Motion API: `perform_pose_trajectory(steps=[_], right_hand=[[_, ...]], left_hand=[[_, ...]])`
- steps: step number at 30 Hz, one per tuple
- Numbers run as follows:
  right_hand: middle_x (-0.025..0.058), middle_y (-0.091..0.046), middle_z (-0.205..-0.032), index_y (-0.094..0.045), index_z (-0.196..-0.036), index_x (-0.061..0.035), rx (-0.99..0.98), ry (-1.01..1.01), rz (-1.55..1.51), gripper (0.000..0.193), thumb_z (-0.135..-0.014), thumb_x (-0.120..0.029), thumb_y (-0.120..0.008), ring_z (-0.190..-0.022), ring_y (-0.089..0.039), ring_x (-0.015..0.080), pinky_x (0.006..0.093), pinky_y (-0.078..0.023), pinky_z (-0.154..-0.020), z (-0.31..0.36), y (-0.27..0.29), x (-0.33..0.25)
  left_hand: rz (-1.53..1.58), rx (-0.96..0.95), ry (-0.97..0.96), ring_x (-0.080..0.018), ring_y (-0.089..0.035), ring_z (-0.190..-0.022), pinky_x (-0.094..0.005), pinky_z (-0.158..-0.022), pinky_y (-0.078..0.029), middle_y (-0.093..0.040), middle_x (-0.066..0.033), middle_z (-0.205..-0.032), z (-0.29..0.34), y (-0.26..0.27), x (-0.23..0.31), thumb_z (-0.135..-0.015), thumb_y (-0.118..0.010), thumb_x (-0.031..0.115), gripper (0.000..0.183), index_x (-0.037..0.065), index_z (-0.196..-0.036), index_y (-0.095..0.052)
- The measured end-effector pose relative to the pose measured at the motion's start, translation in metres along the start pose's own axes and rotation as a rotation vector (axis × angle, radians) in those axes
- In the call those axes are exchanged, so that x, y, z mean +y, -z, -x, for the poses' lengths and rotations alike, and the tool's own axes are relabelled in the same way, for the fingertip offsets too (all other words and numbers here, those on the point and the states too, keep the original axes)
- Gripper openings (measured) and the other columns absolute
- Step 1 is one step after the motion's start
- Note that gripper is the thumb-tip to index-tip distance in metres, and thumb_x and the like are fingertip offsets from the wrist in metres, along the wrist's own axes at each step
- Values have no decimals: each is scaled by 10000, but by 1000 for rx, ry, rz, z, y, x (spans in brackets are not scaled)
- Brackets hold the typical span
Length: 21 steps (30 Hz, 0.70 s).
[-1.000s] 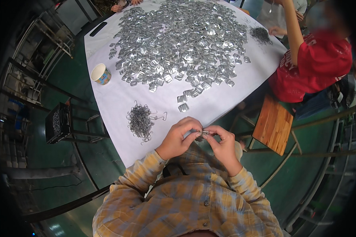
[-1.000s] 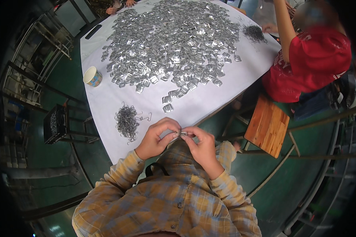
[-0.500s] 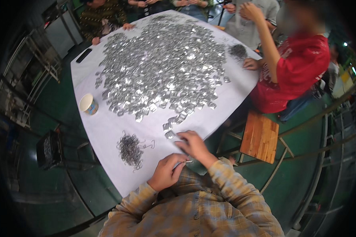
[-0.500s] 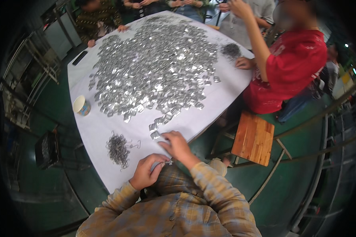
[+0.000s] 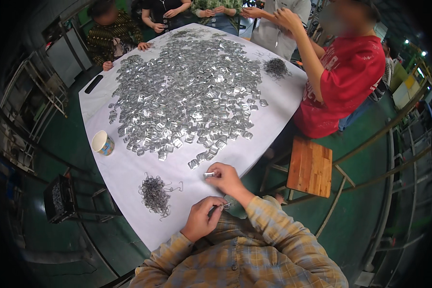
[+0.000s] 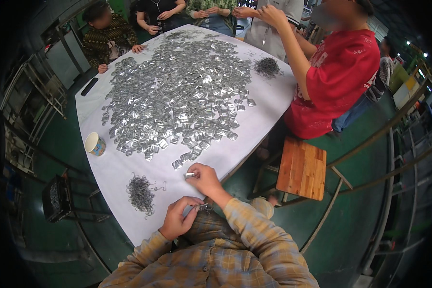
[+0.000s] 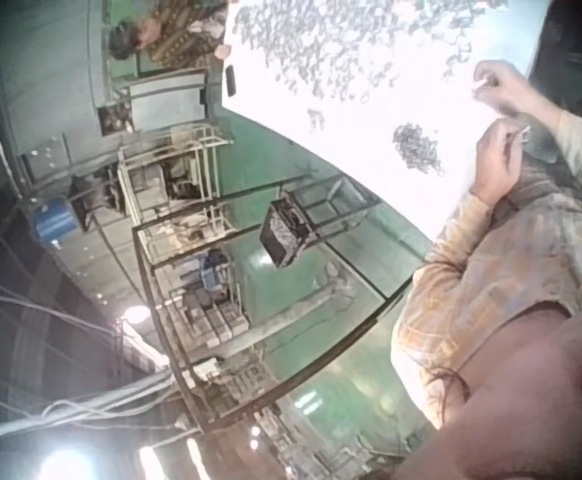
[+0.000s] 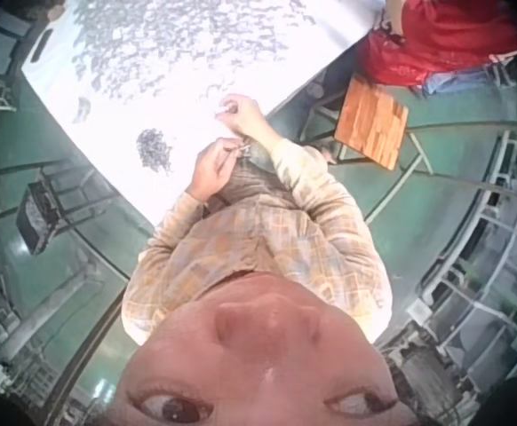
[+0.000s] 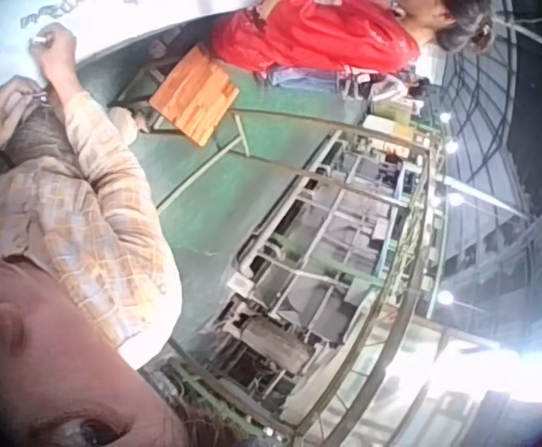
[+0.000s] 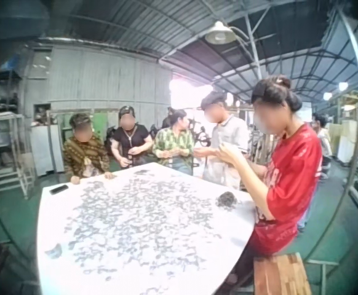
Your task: The person picks up small metal brackets from a table and connects them using thin metal wire links, then holds up the completed chain of metal pieces.
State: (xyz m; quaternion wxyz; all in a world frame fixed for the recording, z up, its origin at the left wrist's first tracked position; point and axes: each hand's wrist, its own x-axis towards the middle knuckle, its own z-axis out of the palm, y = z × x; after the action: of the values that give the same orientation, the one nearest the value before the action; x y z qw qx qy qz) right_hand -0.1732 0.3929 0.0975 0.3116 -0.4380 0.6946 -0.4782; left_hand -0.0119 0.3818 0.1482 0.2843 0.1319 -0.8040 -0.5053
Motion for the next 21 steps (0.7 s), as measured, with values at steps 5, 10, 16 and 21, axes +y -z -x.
perform_pose_trajectory(steps=[5, 10, 16, 21], right_hand=[[18, -641, -783, -627, -933, 15, 37, -29, -572, 204, -739, 40, -686, -704, -572, 55, 186, -450, -618, 44, 39, -23], [67, -661, -854, -617, -973, 24, 124, -82, -693, 232, -750, 61, -671, -759, -608, 80, 200, -482, -690, 82, 63, -42], [43, -642, -856, -628, -955, 23, 133, -1, -569, 211, -753, 54, -676, -750, -584, 66, 189, -466, -677, 95, 62, -44], [44, -637, -872, -627, -929, 25, 175, 111, -421, 182, -755, 57, -671, -728, -574, 67, 194, -450, -656, 96, 57, -41]], left_hand=[[17, 38, 71, -223, -642, -728, -284, -594, -488, -640, -117, -861, -4, -11, -2, -795, -570, -24, 105, 11, -888, -541], [31, 80, 155, -209, -640, -692, -286, -584, -481, -633, -110, -791, -16, -27, -1, -794, -584, -4, 106, 11, -895, -553], [76, 118, 131, -224, -648, -698, -302, -611, -493, -628, -144, -761, -22, -30, 3, -786, -598, 17, 120, 4, -895, -550], [91, 61, 197, -99, -580, -672, -245, -599, -456, -624, -84, -738, -20, -30, 11, -806, -584, 18, 93, -11, -891, -557]])
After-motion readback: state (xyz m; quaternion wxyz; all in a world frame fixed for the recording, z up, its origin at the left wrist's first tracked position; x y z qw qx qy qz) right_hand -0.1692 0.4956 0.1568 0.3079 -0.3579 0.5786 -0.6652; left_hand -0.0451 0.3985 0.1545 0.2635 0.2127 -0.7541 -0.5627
